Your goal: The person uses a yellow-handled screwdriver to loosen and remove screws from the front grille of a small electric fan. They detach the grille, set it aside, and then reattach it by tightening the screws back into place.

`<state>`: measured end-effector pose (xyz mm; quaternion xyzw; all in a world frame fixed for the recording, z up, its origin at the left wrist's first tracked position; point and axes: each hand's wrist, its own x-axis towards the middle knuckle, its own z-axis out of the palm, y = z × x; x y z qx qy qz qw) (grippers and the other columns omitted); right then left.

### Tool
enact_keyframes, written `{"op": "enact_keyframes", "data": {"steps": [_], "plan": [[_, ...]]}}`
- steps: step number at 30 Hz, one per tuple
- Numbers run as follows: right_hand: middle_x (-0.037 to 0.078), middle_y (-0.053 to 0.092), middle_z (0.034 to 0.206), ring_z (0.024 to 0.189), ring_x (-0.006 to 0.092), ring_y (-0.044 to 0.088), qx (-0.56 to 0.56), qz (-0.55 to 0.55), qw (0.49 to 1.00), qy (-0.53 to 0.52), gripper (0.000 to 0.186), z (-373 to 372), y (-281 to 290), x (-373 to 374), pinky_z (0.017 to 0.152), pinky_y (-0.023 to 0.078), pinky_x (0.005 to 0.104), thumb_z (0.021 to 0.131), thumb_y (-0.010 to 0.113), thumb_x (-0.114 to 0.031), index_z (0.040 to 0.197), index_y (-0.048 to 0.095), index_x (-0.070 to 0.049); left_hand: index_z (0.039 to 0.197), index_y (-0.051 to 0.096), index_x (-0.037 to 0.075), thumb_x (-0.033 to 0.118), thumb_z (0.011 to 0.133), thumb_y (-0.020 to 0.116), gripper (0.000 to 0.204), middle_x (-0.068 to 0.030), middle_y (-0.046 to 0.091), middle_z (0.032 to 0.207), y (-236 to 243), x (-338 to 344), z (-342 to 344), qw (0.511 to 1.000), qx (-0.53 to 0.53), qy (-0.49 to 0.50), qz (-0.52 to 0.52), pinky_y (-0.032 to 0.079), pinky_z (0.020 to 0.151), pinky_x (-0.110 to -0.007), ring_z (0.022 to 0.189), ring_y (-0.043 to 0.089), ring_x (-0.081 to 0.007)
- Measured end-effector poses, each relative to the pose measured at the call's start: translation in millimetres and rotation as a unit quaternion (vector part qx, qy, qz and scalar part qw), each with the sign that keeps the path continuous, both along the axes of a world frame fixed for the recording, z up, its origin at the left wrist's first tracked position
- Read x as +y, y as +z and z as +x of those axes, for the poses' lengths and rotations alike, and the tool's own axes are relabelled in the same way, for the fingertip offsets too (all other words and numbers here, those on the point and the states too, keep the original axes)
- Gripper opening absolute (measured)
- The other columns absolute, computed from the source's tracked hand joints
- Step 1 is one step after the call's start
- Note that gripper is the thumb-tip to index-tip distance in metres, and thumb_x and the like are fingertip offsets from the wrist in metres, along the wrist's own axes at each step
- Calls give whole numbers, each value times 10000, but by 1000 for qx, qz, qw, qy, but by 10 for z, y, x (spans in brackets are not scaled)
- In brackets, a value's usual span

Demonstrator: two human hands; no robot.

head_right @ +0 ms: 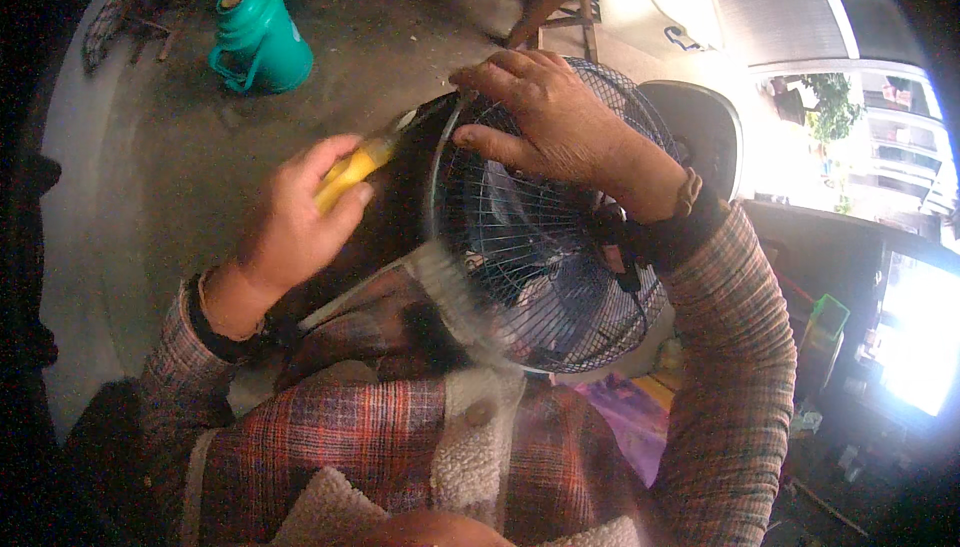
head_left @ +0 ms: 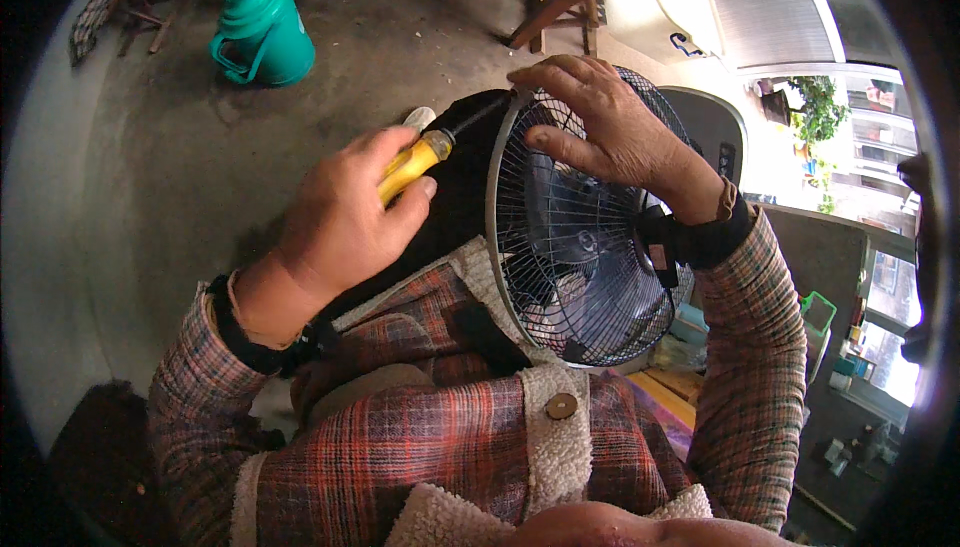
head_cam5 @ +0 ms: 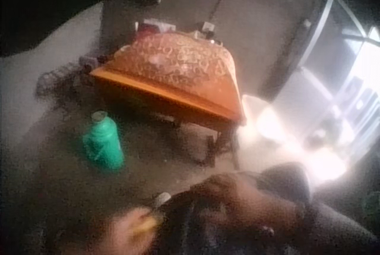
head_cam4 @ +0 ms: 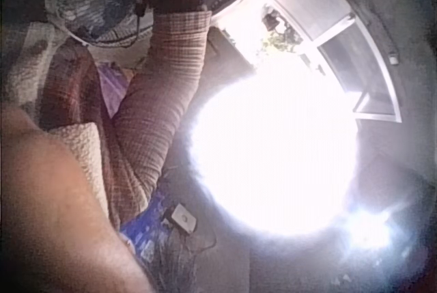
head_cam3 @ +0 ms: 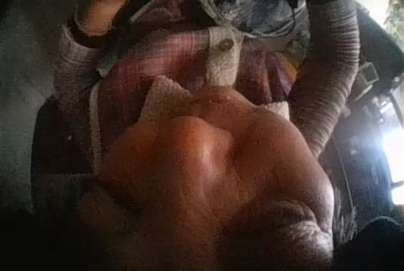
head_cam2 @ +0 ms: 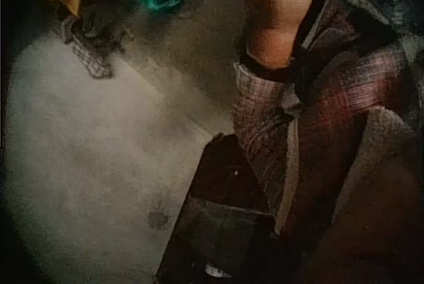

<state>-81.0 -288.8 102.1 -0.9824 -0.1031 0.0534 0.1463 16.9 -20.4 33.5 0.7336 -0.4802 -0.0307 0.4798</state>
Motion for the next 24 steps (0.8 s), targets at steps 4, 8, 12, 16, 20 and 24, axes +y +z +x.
{"op": "enact_keyframes", "data": {"steps": [4,8,12,16,20,24], "plan": [[189,567,1332,1292,370,498,28,-23,999,-4,611,15,17,3,1106,369,513,977,509,-569,1333,556,-75,1139,626,6,210,953,626,275,14,613,813,48,59,70,827,548,-39,118,410,514,-212,628,519,-41],[187,566,1339,1295,372,497,31,-20,999,-7,607,17,26,14,1110,367,511,976,511,-567,1318,578,-70,1145,617,2,199,960,619,270,12,600,809,94,109,113,807,577,-74,103,405,513,-198,611,499,-35],[186,585,1316,1293,374,499,21,-14,1000,-5,612,12,12,12,1113,366,516,969,517,-579,1295,608,-69,1146,609,16,170,949,624,251,-20,620,857,59,49,109,885,443,-99,106,452,520,-244,629,543,-71],[185,599,1295,1292,371,502,21,-2,1000,-11,616,9,-11,3,1114,361,531,965,517,-590,1282,621,-72,1123,616,25,153,890,682,274,-77,635,898,-18,29,31,964,-238,20,119,508,576,-332,665,609,-173],[177,602,1296,1296,368,500,16,-1,1000,-14,619,7,-18,-3,1118,353,540,959,522,-597,1280,626,-77,1102,628,14,171,902,677,260,-76,639,903,-33,19,-41,986,-154,26,66,500,574,-301,676,619,-174],[174,604,1291,1304,367,494,10,4,1000,-10,621,7,-19,-5,1123,350,540,954,531,-600,1281,627,-81,1111,629,19,224,952,635,260,-65,645,882,35,-1,60,952,290,-23,96,473,540,-252,689,617,-127]]}}
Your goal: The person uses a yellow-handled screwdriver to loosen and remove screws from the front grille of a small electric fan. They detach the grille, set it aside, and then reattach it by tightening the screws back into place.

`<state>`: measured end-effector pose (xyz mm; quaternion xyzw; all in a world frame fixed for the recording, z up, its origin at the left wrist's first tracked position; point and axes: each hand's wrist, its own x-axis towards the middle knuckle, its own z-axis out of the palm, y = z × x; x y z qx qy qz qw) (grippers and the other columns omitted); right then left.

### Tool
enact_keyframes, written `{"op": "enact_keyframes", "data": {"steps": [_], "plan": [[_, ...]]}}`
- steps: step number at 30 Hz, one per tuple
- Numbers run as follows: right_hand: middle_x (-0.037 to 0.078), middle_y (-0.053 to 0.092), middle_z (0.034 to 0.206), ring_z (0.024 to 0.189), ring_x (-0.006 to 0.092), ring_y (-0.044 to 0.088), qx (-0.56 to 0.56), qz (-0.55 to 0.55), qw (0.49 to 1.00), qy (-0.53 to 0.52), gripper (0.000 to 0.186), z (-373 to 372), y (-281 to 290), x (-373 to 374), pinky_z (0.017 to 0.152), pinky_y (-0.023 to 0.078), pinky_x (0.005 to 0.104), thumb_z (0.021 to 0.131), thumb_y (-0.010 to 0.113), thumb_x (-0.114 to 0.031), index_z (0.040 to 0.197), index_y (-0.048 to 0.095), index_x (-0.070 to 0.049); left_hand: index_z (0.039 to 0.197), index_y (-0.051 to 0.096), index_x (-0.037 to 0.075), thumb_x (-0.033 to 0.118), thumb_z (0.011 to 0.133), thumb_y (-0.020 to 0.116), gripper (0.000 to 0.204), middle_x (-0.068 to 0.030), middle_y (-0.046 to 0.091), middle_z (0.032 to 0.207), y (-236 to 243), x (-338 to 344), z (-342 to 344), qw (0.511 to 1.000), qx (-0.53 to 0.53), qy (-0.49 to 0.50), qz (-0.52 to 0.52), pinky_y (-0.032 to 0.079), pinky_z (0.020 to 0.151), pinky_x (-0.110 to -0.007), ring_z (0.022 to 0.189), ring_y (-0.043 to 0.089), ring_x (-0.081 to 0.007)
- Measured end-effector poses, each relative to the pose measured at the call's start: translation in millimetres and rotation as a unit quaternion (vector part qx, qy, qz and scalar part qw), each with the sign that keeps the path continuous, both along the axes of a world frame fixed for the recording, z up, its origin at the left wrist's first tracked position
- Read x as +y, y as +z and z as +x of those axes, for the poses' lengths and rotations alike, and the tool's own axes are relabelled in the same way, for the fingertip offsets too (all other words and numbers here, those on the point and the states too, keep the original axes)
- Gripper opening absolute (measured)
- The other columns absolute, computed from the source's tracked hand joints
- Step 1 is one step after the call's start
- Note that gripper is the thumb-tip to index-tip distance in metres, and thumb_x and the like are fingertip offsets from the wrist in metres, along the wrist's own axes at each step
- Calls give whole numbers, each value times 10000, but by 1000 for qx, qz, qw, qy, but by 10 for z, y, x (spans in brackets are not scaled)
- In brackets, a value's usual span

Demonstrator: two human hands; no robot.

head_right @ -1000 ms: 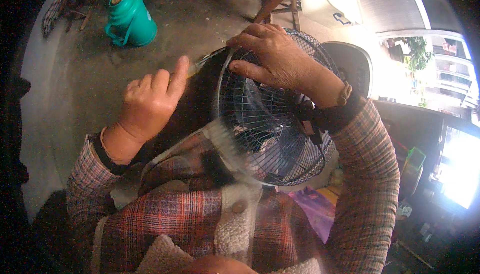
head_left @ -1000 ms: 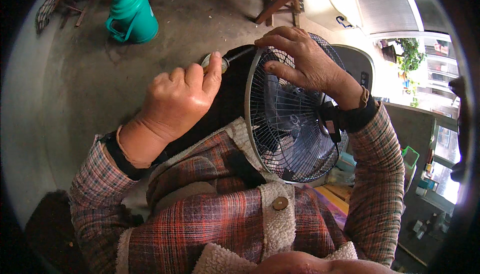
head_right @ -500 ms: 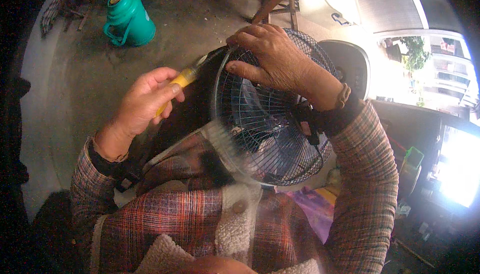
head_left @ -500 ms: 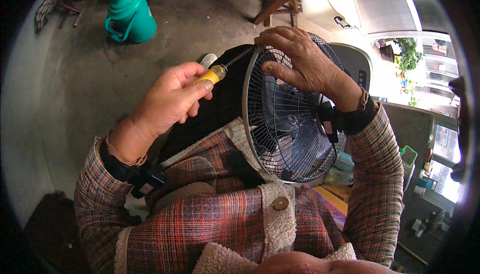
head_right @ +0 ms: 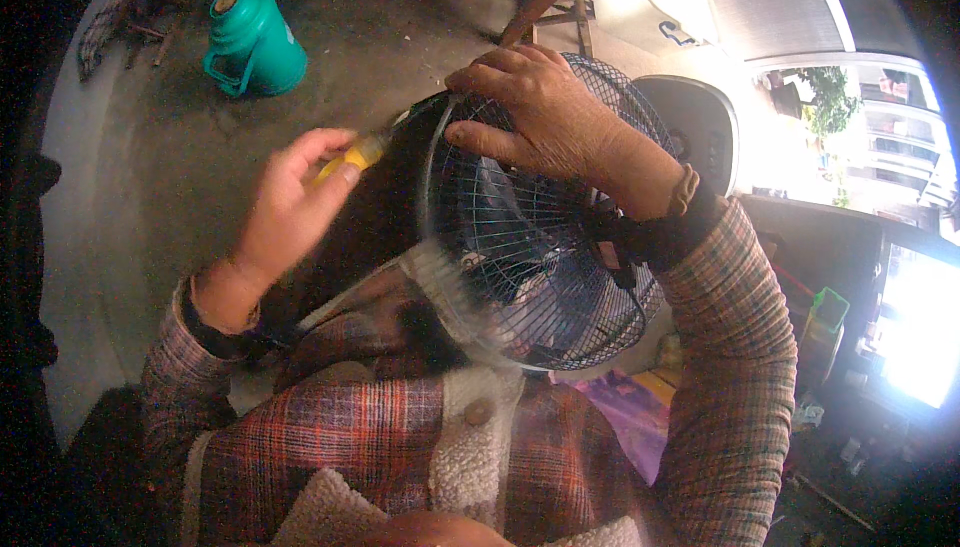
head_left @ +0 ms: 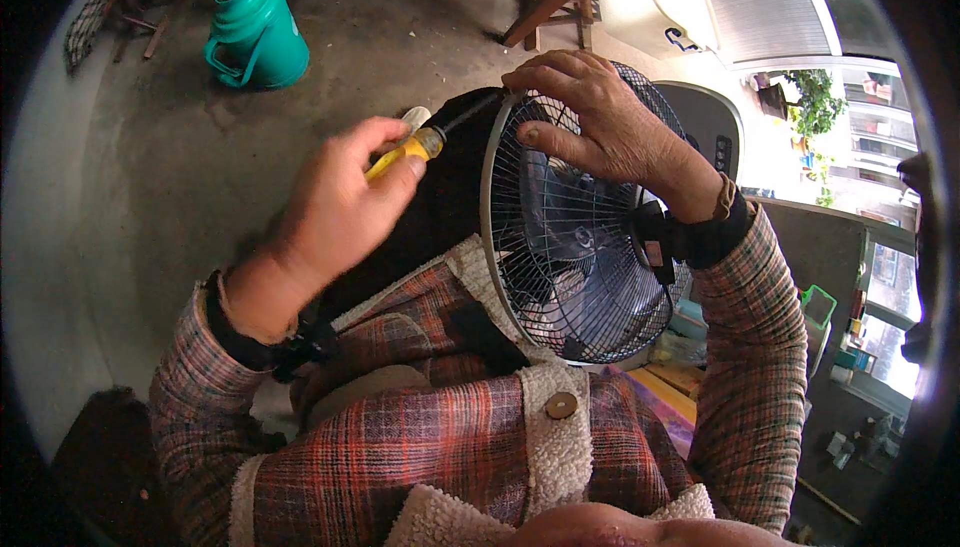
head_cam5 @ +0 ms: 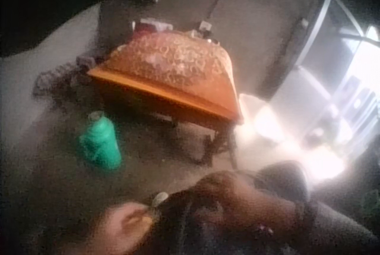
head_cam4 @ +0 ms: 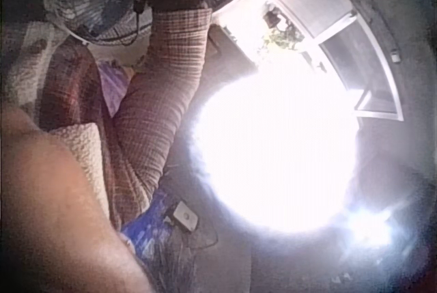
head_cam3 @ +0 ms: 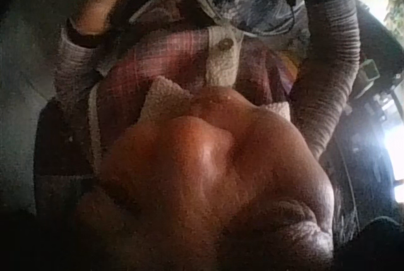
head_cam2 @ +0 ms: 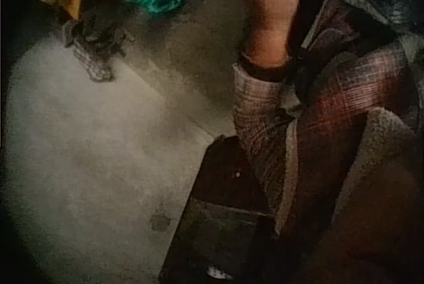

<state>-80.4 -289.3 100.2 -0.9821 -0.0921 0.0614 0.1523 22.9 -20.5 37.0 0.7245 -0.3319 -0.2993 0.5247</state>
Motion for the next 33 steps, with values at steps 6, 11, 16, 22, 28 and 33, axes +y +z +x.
{"op": "enact_keyframes", "data": {"steps": [6,11,16,22,28,33], "plan": [[176,604,1295,1299,368,499,0,-2,1000,-7,600,-10,9,-10,1115,364,537,953,550,-582,1275,631,-83,1067,625,33,297,989,588,278,-71,663,796,-25,-42,218,925,359,-96,85,437,491,-228,555,578,-98],[172,609,1289,1276,362,519,0,10,1000,-6,597,-7,1,-39,1102,381,524,949,559,-580,1265,636,-79,1054,651,50,228,909,662,230,-110,643,819,-185,-73,-1,863,-502,-6,52,491,555,-343,664,642,-266],[172,614,1280,1271,354,525,-5,8,1000,2,593,9,-4,-41,1087,396,514,952,561,-574,1250,641,-69,1067,664,60,263,918,658,252,-64,613,826,-135,-47,-23,835,-548,20,44,451,527,-257,639,586,-152],[173,612,1282,1264,351,532,-9,-2,1000,10,588,10,-11,-46,1080,406,512,954,562,-567,1248,639,-64,1071,635,40,313,1000,576,289,-43,630,810,21,-88,204,957,256,-87,107,421,450,-245,578,557,-88],[174,611,1283,1267,352,529,-2,-2,1000,2,603,3,-18,-76,1088,397,510,949,561,-580,1254,635,-66,1161,636,41,219,869,667,343,-46,592,801,-50,-113,25,716,-688,-19,116,484,566,-304,668,614,-184],[174,602,1298,1281,357,516,-4,-14,1000,4,626,-2,-29,-85,1104,378,510,949,555,-587,1303,598,-73,1193,611,18,138,852,679,368,-68,617,881,-114,-69,-70,793,-601,-3,96,509,641,-352,746,639,-220]]}}
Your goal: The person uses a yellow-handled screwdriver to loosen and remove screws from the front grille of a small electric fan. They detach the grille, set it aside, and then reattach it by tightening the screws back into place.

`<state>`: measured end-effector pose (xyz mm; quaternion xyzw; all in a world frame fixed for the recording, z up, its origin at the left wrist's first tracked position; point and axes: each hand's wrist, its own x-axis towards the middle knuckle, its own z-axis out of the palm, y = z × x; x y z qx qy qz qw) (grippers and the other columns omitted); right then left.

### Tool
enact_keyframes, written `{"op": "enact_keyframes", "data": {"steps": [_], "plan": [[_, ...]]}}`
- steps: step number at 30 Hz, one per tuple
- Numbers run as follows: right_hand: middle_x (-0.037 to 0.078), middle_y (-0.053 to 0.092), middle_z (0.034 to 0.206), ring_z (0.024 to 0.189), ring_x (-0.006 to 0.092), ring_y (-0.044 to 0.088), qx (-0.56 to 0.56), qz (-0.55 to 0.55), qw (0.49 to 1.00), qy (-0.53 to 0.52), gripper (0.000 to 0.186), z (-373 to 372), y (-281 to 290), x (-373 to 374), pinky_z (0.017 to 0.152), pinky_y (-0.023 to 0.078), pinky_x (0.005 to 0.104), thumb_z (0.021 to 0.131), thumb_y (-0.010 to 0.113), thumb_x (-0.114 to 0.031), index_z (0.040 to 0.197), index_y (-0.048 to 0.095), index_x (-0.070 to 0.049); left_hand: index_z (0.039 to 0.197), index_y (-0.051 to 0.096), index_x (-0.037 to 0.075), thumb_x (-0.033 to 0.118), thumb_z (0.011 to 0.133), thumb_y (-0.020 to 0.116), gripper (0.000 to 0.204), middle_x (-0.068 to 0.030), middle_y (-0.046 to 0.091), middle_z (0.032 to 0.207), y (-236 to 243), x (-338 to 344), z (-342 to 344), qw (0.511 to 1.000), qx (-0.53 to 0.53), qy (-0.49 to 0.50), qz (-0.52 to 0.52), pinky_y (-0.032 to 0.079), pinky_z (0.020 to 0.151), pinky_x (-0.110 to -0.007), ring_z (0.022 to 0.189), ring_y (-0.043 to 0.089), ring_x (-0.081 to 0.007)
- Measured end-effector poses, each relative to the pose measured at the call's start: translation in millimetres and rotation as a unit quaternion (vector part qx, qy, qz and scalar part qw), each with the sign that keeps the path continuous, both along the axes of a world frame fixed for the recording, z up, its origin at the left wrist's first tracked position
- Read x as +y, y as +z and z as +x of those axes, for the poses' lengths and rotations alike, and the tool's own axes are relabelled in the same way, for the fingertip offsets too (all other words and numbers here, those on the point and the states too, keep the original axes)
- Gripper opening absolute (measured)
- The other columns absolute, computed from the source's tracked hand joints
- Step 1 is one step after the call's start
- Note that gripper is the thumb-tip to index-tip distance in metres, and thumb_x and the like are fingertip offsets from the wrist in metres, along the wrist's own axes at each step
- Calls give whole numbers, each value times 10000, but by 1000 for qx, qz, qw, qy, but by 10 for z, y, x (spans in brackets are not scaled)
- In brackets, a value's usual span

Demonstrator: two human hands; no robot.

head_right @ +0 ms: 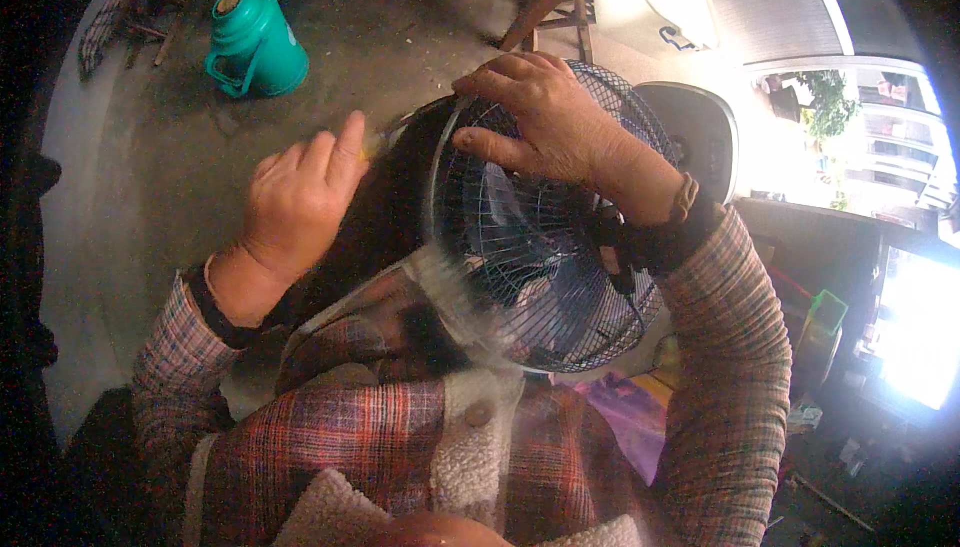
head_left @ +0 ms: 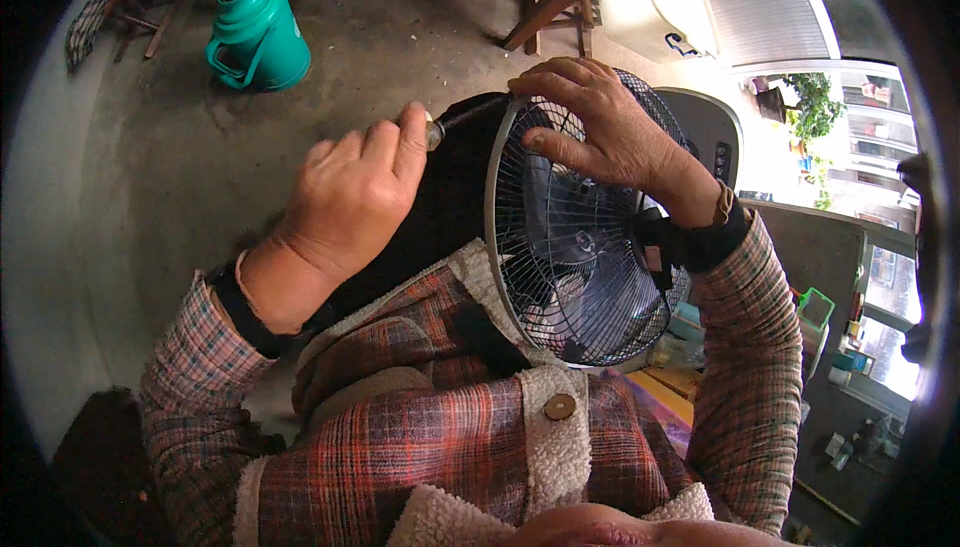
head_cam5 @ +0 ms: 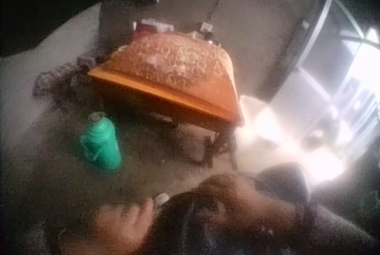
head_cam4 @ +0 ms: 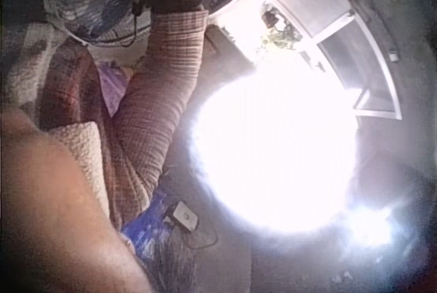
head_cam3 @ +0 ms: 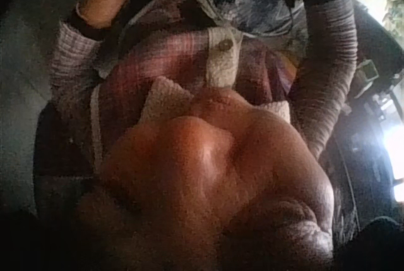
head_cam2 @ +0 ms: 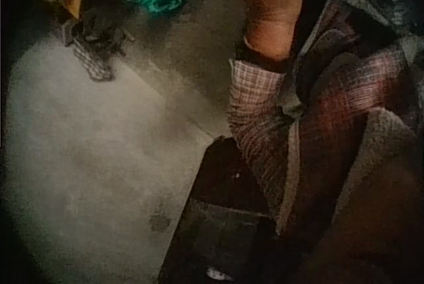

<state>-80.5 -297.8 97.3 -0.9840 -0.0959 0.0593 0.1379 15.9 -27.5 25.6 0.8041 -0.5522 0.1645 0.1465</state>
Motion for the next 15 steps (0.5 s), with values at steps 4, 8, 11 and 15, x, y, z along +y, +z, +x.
{"op": "enact_keyframes", "data": {"steps": [4,8,11,15], "plan": [[173,589,1303,1291,359,501,-5,7,999,-37,638,-48,-18,16,1116,364,507,950,551,-592,1319,545,-71,1131,615,-20,118,832,707,342,-138,623,958,-18,-5,29,925,352,-42,-135,512,695,-397,822,644,-320],[169,579,1298,1296,356,495,7,1,999,-38,629,-39,-19,2,1130,351,499,952,542,-602,1281,531,-65,1100,605,-33,130,854,696,308,-166,628,938,-6,44,140,832,548,-42,-80,498,749,-399,848,635,-318],[167,579,1288,1293,356,496,15,8,999,-36,621,-36,-8,-8,1134,347,497,956,533,-603,1264,540,-64,1089,625,0,170,922,663,242,-102,648,863,30,90,191,723,689,-29,-28,474,563,-273,678,601,-151],[167,580,1283,1288,357,499,7,-9,999,-30,608,-39,-9,-15,1129,350,504,961,530,-597,1251,560,-64,1134,628,36,206,971,628,236,-35,644,822,96,116,260,589,807,-38,-6,396,448,-168,544,528,-38]]}}
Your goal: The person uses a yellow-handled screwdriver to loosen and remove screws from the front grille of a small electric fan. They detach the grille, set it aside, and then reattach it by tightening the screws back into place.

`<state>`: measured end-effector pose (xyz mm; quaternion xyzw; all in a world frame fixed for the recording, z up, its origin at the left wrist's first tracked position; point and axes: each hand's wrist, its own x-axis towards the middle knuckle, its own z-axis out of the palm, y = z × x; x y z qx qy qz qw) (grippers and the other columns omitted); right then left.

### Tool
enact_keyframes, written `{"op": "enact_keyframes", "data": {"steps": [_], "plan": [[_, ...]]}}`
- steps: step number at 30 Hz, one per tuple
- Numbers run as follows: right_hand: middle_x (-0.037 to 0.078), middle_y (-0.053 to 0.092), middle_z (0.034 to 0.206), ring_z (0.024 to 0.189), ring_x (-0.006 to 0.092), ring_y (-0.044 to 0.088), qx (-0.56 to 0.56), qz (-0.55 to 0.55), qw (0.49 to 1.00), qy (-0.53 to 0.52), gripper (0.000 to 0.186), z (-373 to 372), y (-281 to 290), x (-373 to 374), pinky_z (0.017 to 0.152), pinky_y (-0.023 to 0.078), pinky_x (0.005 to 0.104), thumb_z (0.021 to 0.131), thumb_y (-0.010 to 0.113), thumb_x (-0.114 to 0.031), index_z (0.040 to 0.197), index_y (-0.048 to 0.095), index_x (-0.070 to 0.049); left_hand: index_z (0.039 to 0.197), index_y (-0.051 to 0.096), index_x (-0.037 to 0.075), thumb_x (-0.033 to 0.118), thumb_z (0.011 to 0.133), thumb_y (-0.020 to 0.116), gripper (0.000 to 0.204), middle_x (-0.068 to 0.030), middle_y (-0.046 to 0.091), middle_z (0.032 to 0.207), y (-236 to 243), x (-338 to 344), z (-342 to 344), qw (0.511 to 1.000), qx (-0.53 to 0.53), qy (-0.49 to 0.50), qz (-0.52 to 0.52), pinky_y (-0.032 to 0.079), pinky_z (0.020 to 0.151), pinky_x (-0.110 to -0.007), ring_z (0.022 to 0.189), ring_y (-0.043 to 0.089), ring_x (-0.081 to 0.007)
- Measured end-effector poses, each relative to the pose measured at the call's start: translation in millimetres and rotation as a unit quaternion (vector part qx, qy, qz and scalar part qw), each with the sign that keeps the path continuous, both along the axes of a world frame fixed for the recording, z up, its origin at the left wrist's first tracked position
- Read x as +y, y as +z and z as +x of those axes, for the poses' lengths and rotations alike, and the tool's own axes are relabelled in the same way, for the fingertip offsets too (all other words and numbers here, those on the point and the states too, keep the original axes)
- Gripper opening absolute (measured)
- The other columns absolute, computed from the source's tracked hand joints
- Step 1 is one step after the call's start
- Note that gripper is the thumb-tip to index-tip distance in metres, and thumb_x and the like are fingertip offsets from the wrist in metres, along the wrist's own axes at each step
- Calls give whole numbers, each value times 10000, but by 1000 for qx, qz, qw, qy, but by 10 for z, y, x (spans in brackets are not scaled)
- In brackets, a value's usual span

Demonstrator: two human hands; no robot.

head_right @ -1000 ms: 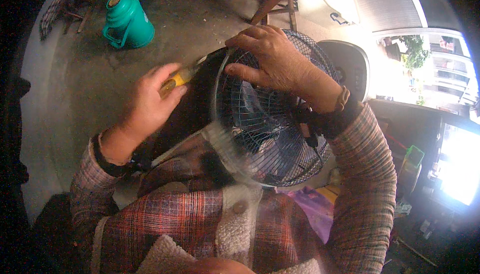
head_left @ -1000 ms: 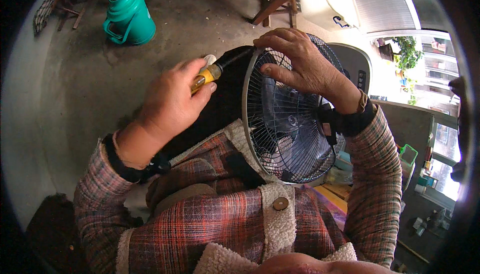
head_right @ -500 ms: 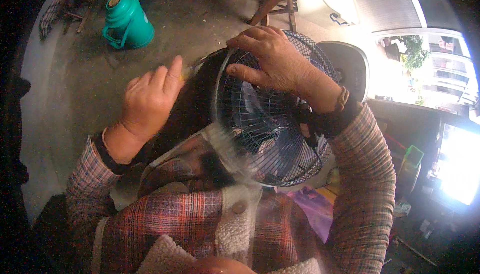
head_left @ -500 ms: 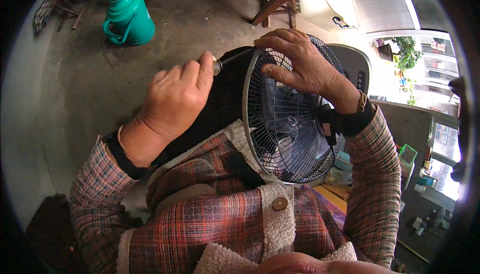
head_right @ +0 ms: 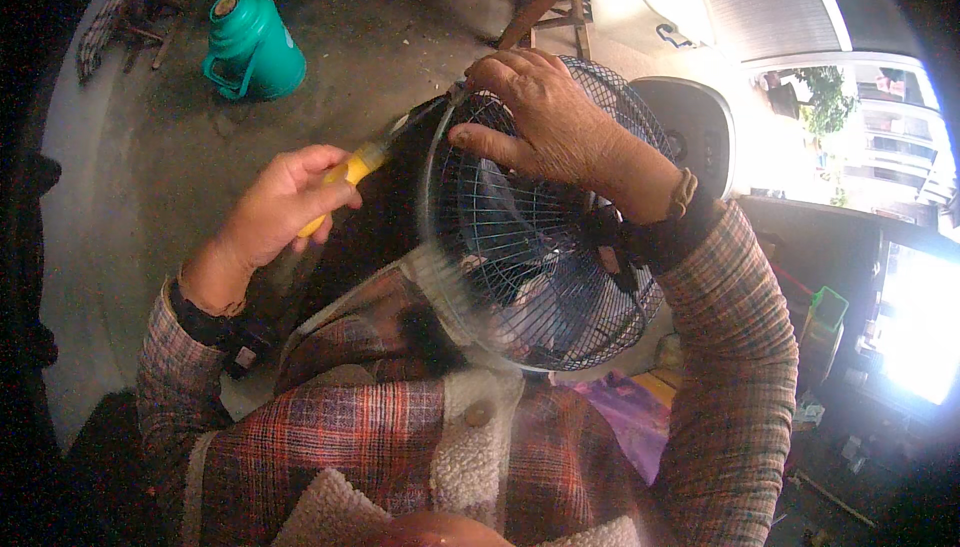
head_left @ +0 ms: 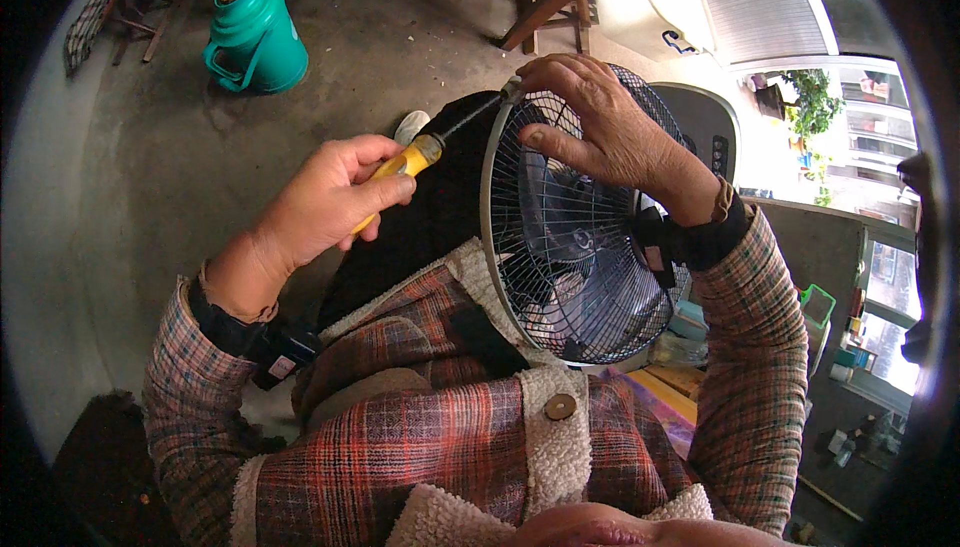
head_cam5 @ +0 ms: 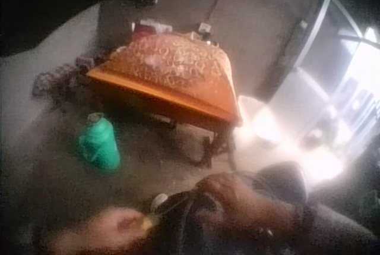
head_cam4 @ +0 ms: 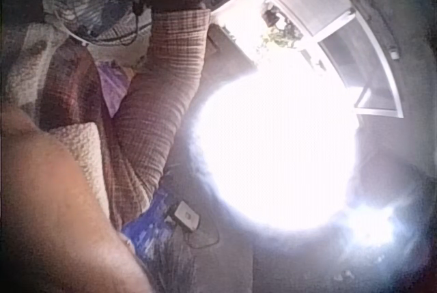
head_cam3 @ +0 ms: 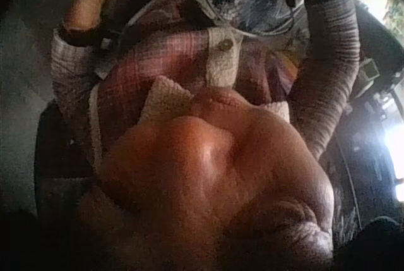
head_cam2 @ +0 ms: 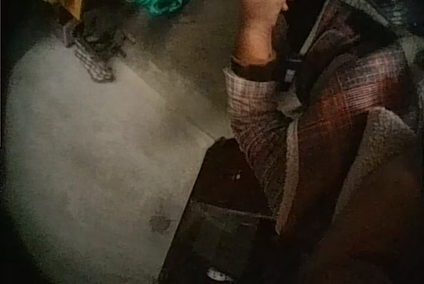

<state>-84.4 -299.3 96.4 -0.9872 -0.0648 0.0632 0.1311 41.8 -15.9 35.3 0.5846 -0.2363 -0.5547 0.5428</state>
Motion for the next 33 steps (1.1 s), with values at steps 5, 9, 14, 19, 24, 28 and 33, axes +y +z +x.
{"op": "enact_keyframes", "data": {"steps": [5,9,14,19,24,28,33], "plan": [[168,579,1294,1286,353,501,17,9,1000,-3,592,4,11,-31,1126,353,507,961,537,-590,1232,587,-66,1212,611,36,220,987,603,292,-59,654,843,-37,-93,-10,995,92,32,-37,403,447,-190,523,521,-61],[171,578,1294,1282,351,505,23,11,1000,7,577,4,29,-51,1118,362,509,964,538,-579,1229,596,-69,1252,616,50,190,954,615,329,-60,609,811,-134,-183,-187,766,-622,95,-136,435,458,-254,565,551,-122],[177,571,1295,1283,358,498,4,22,1000,20,576,-15,29,-72,1115,361,513,969,532,-574,1233,594,-65,1253,639,85,161,926,639,336,4,510,753,-125,-156,-287,563,-823,63,-33,471,514,-277,592,548,-119],[177,552,1313,1296,361,480,-21,17,999,21,586,-44,-19,-73,1113,363,516,970,521,-587,1235,593,-70,1207,599,30,275,994,564,326,-34,641,861,-95,-173,-207,980,80,182,-1,457,463,-212,637,577,-83],[168,544,1305,1277,355,485,-28,-2,999,18,599,-60,-20,-70,1104,376,511,968,511,-602,1243,597,-77,1245,576,37,293,1023,527,343,-71,656,877,-84,-141,-50,975,219,28,11,433,419,-213,644,606,-94],[160,546,1290,1253,349,501,-21,27,999,18,592,-53,-9,-89,1094,391,496,963,530,-592,1241,607,-75,1283,571,41,214,989,569,341,-85,648,849,-112,-211,-133,981,-187,37,-29,477,457,-259,631,614,-134],[159,551,1284,1245,348,512,-15,35,999,22,574,-43,-2,-117,1081,407,476,960,560,-558,1236,608,-58,1315,561,31,145,919,615,415,-148,640,847,-103,-257,-409,574,-818,13,36,542,589,-378,668,644,-257]]}}
